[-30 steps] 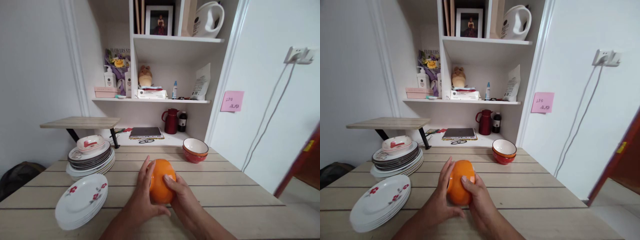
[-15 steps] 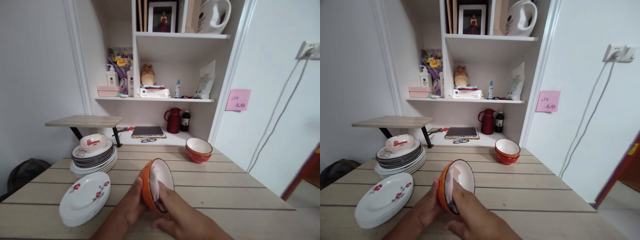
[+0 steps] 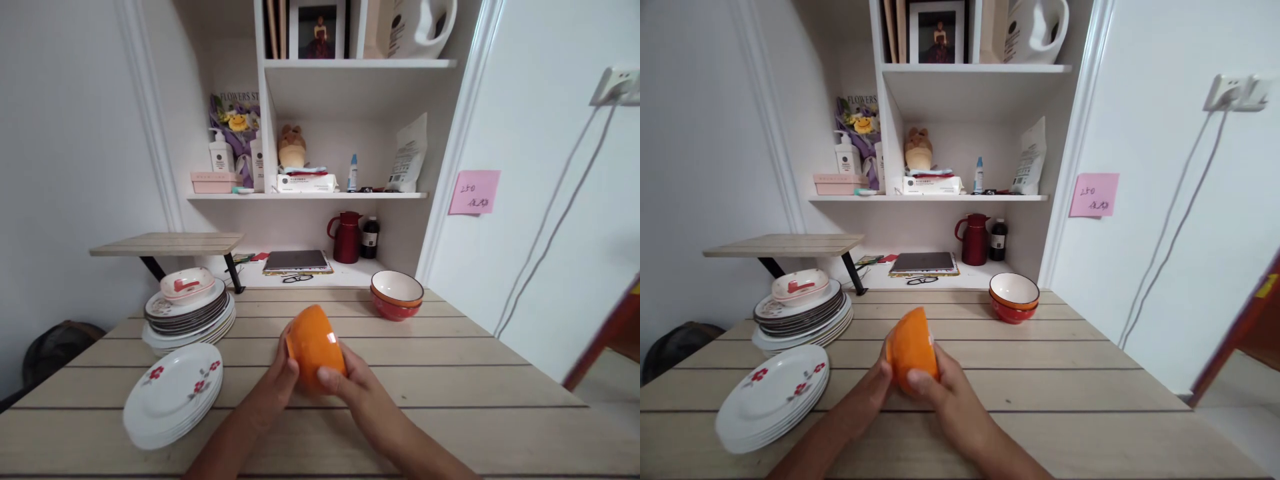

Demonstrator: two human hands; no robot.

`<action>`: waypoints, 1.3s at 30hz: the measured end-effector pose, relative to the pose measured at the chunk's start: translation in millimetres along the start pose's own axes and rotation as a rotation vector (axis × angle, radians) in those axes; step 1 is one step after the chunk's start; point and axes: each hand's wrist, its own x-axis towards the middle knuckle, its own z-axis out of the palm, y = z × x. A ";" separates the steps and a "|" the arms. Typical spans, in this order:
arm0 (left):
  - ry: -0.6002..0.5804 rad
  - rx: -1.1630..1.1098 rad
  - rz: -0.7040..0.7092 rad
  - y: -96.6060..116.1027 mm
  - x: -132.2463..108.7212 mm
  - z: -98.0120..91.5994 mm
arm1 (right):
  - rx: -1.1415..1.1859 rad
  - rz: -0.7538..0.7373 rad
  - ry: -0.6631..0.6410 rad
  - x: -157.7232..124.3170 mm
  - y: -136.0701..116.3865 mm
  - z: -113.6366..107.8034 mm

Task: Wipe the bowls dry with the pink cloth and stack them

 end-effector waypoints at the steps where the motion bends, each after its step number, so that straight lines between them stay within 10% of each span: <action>1: -0.012 0.100 0.070 -1.5 2.0 -0.5 | 0.133 0.037 0.050 0.4 0.3 1.3; 13: 0.184 0.717 0.485 11.3 0.9 24.4 | 0.560 0.207 0.109 1.8 -5.7 0.0; 20: 0.310 -0.105 -0.036 8.7 -2.2 27.5 | -0.101 -0.024 -0.272 -7.6 -10.8 2.9; 28: 0.017 -0.418 -0.386 10.1 -4.6 -1.3 | -0.861 -0.316 -0.531 1.0 -0.3 -0.9; 39: 0.085 -0.326 -0.369 17.2 -1.4 3.8 | -0.334 -0.106 -0.171 0.1 8.7 2.3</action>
